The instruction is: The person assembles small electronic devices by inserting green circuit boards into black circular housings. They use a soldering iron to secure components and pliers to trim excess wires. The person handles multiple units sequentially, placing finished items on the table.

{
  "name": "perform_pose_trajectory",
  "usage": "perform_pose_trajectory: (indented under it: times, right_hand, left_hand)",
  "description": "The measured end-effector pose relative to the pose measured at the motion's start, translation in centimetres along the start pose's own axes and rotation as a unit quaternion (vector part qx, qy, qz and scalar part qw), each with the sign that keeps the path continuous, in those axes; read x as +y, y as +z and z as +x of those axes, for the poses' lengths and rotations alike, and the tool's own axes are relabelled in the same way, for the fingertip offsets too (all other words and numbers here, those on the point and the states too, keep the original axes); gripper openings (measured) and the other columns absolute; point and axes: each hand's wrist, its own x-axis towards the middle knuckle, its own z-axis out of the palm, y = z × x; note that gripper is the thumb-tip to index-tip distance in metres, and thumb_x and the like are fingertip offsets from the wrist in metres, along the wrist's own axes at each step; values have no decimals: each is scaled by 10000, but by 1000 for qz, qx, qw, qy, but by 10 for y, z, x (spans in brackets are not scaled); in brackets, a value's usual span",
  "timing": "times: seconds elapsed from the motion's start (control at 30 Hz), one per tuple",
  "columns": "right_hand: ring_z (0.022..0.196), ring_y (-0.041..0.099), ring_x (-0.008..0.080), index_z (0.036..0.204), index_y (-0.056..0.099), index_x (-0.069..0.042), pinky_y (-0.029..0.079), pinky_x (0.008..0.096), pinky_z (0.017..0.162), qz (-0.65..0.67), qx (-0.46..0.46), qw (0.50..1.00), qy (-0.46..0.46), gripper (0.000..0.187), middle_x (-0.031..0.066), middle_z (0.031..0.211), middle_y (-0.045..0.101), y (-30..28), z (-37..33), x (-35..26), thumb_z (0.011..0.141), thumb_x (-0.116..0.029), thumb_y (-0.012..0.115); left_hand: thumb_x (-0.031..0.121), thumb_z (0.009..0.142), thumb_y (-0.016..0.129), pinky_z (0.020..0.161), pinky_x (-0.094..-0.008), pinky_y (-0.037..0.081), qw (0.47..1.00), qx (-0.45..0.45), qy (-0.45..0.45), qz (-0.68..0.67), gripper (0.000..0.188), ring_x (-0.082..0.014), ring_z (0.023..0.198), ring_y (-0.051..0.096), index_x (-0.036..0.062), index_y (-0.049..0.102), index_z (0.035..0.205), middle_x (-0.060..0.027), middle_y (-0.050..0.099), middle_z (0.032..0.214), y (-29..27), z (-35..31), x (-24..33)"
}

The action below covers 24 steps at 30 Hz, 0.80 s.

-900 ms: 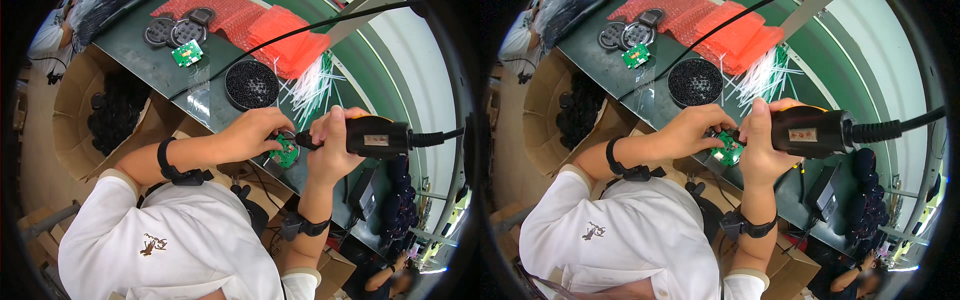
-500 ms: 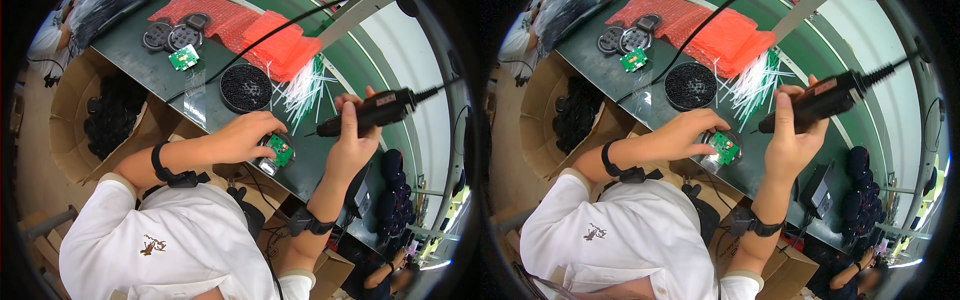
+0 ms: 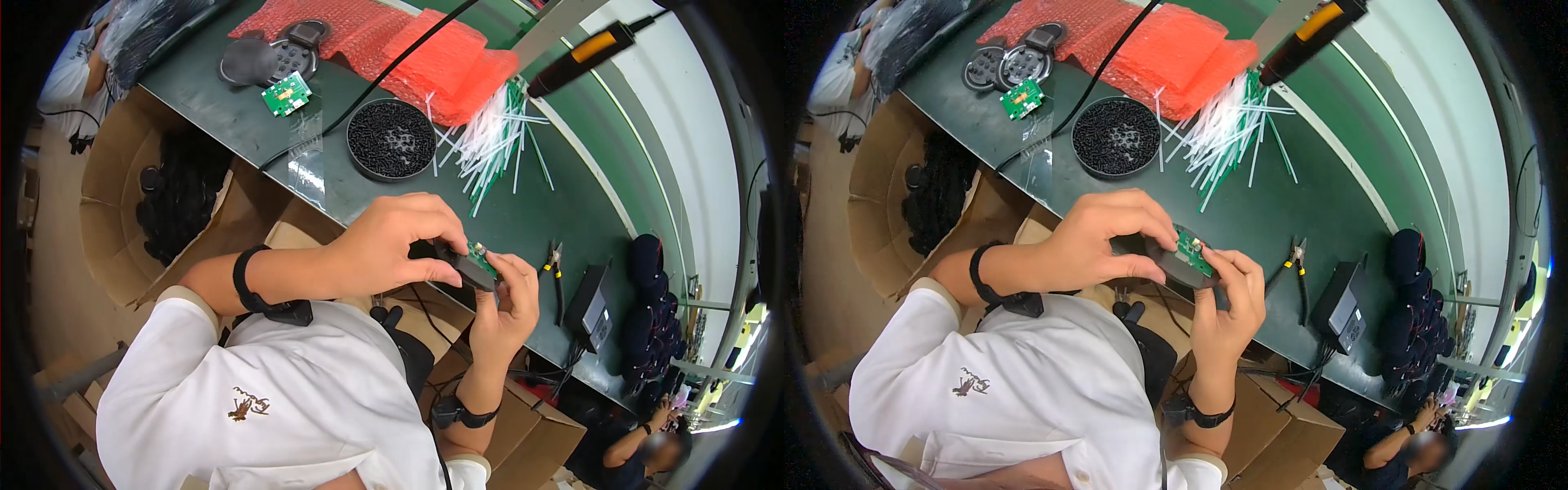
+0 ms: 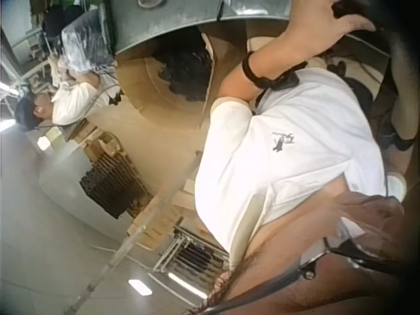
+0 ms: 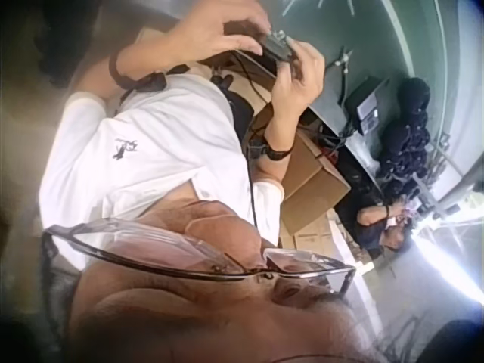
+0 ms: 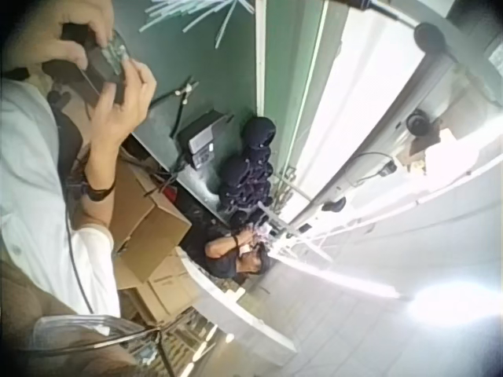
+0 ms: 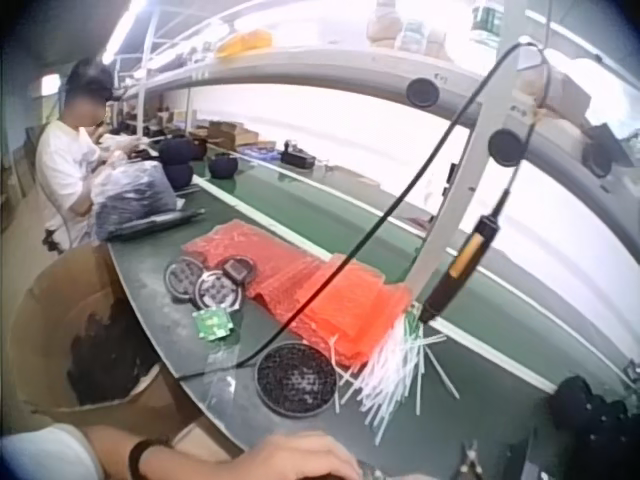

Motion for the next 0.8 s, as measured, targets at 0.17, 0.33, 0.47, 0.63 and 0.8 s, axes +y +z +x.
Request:
perform_pose_trajectory:
  times: [0.17,0.33,0.47,0.63,0.8]
  right_hand:
    - [922,645,194,1123,790,-54,486,285,716,25,26,999,0,328,91,1048,695,2,-3,0,811,43,813]
    - [906,641,192,1122,792,-58,481,288,702,45,21,999,-3,307,89,1042,695,5,-2,1,824,7,834]
    - [902,643,189,1123,788,-55,497,286,725,43,10,999,11,295,95,1049,695,6,-3,0,837,-1,836]
    - [979,676,178,1061,748,-6,581,288,844,208,58,966,145,214,105,1090,689,12,-4,-11,868,72,796]
    - [910,697,177,961,709,13,607,281,764,67,47,996,19,165,110,1009,685,-6,-4,7,846,94,794]
  left_hand:
    - [62,781,922,777,-311,584,1000,14,-8,-24,330,-209,918,709,0,767,1065,-116,735,1064,0,-1,4]
    - [46,782,920,765,-303,585,1000,13,-13,-24,327,-201,918,709,-3,768,1068,-118,735,1060,-1,-3,5]
    - [42,783,918,760,-301,581,999,20,-14,-23,323,-200,915,708,-4,766,1064,-117,735,1054,-2,-4,4]
    - [35,786,911,773,-312,583,999,31,-21,3,324,-207,908,708,0,760,1070,-119,735,1044,-3,-5,3]
    - [37,792,896,796,-324,578,996,61,-41,40,329,-226,959,698,2,747,1083,-117,726,1085,-1,-4,-7]
